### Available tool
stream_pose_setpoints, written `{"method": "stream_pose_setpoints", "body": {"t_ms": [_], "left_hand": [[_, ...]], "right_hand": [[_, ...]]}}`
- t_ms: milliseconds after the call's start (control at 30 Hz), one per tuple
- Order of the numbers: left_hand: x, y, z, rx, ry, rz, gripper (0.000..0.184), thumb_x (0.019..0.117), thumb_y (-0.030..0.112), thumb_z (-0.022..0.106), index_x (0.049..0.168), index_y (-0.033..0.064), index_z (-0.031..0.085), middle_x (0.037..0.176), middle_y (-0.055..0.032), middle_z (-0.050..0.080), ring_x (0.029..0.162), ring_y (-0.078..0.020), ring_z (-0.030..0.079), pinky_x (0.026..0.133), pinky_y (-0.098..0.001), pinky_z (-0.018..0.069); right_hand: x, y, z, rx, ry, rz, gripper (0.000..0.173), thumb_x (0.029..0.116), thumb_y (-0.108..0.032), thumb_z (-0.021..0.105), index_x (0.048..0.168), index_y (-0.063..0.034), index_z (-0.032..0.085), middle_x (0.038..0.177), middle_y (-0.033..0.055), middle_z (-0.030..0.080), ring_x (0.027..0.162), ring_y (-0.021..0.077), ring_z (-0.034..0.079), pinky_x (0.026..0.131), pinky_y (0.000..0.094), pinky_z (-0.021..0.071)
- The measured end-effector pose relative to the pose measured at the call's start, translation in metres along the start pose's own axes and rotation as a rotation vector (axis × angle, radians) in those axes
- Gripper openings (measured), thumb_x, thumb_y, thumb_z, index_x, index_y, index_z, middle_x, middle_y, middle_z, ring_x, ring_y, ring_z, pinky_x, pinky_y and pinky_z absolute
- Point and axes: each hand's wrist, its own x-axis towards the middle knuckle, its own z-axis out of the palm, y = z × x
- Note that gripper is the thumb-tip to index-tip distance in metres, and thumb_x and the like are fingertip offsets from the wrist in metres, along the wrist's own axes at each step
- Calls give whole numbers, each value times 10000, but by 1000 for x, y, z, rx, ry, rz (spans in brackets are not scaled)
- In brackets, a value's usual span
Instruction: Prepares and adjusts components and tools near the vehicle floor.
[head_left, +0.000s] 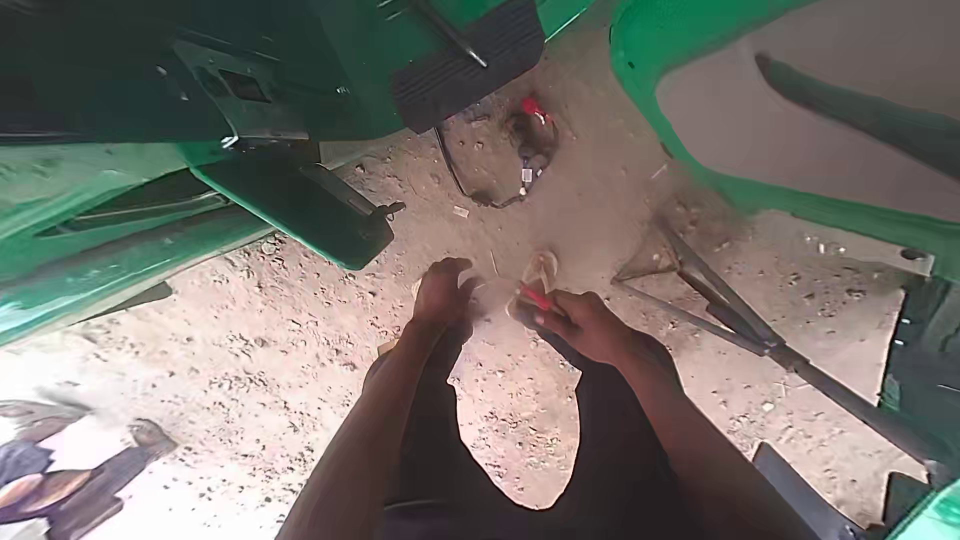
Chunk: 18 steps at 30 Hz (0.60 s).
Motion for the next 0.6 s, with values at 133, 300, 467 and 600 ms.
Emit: {"method": "stream_pose_setpoints", "body": {"t_ms": [133,300,467,600], "left_hand": [[136,-56,52,378,-183,46,587,848,328,823,1376,158,630,1336,-123,640,1239,-393,580,1042,-609,459],[269,-65,102,828,-103,223,742,738,328,899,1376,135,573,1370,-182,561,1255,-453,516,1024,-658,416],[302,-82,116,1014,-219,429,266,980,21,561,1233,60,634,1215,-182,653,1137,-406,624,948,-593,501],[319,-60,86,676,-382,394,278,982,223,646,1214,70,657,1125,-170,696,1066,-363,683,897,-590,557]], "right_hand": [[12,17,-17,-381,-116,62,371,1075,-447,476,1166,-129,645,793,68,640,730,241,654,691,451,552],[15,45,-21,-329,315,-156,302,1052,-414,496,1048,-180,688,648,-72,550,533,34,502,482,233,420],[18,62,-17,-81,566,-303,217,1025,-338,608,1086,-172,734,774,-115,651,624,-69,551,530,125,457],[1,56,0,311,609,-437,275,1038,-326,626,1168,-97,705,940,12,758,777,122,725,652,244,624]]}}
